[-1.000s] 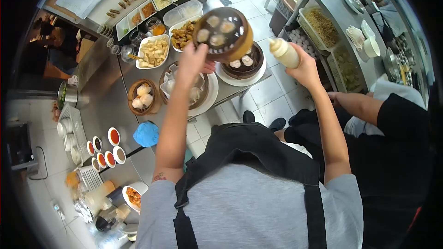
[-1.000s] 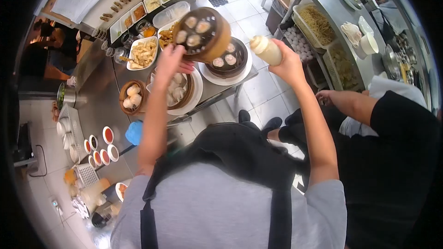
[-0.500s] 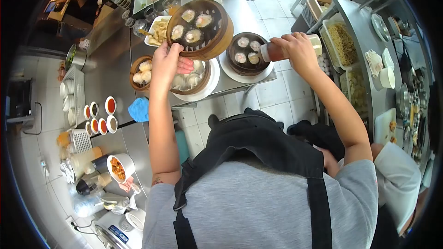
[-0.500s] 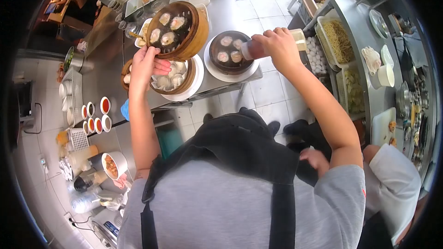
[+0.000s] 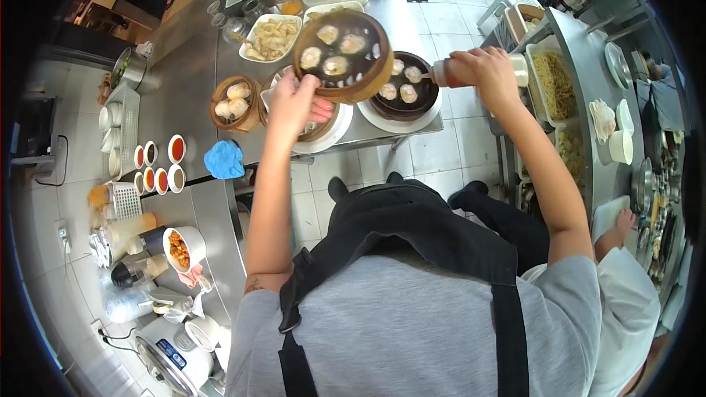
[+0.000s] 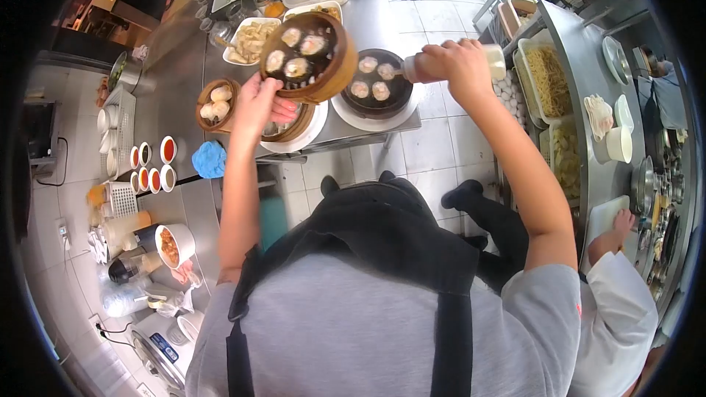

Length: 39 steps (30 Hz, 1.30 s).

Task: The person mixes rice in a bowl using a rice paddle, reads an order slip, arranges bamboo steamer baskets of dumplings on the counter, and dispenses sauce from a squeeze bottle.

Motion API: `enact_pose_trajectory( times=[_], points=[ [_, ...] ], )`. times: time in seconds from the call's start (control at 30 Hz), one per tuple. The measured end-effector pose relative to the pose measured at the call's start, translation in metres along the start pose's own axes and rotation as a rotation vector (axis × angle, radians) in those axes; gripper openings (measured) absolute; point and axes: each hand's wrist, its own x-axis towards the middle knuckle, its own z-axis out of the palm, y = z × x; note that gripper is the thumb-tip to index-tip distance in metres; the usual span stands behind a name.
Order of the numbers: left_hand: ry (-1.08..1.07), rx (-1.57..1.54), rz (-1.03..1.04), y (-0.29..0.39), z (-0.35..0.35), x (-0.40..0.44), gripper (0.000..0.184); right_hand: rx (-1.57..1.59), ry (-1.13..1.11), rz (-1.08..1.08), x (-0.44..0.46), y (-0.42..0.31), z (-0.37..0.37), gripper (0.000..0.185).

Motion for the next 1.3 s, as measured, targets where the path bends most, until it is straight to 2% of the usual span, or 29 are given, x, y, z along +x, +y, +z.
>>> enact_pose_trajectory(
  times=[0.1, 0.2, 0.33, 0.47, 0.8, 1.0, 1.1, 1.17, 1.23, 1.3],
  points=[
    [-0.054, -0.068, -0.019, -0.013, 0.031, 0.004, 0.028, 0.298, -0.142, 0.168, -0.016, 0.01, -0.002, 0.059],
    [-0.111, -0.04, -0.028, -0.034, 0.063, 0.019, 0.033, 0.987, -0.027, 0.384, -0.039, 0.015, 0.023, 0.064],
    [-0.059, 0.091, 0.008, -0.042, 0.093, 0.024, 0.036, 1.299, -0.014, 0.625, -0.06, 0.009, 0.05, 0.066],
    [-0.103, 0.056, -0.027, -0.04, 0.092, 0.026, 0.04, 1.497, -0.136, 0.453, -0.063, 0.007, 0.068, 0.061],
    [-0.076, 0.177, 0.025, -0.034, 0.097, 0.017, 0.046, 1.574, -0.388, 0.358, -0.046, 0.009, 0.083, 0.062],
    [-0.075, 0.192, 0.042, -0.03, 0.101, 0.019, 0.051, 1.569, -0.416, 0.378, -0.044, 0.017, 0.082, 0.059],
    [-0.09, 0.327, -0.005, -0.034, 0.101, 0.023, 0.056, 1.613, -0.411, 0.343, -0.043, 0.019, 0.083, 0.057],
    [-0.042, 0.423, 0.05, -0.049, 0.101, 0.027, 0.059, 1.611, -0.459, 0.362, -0.044, 0.019, 0.085, 0.058],
    [0.014, 0.341, 0.137, -0.072, 0.103, 0.027, 0.059, 1.614, -0.477, 0.368, -0.044, 0.023, 0.087, 0.057],
    [0.121, 0.086, 0.122, -0.122, 0.112, 0.008, 0.053, 1.628, -0.459, 0.351, -0.044, 0.024, 0.093, 0.057]
  ],
)
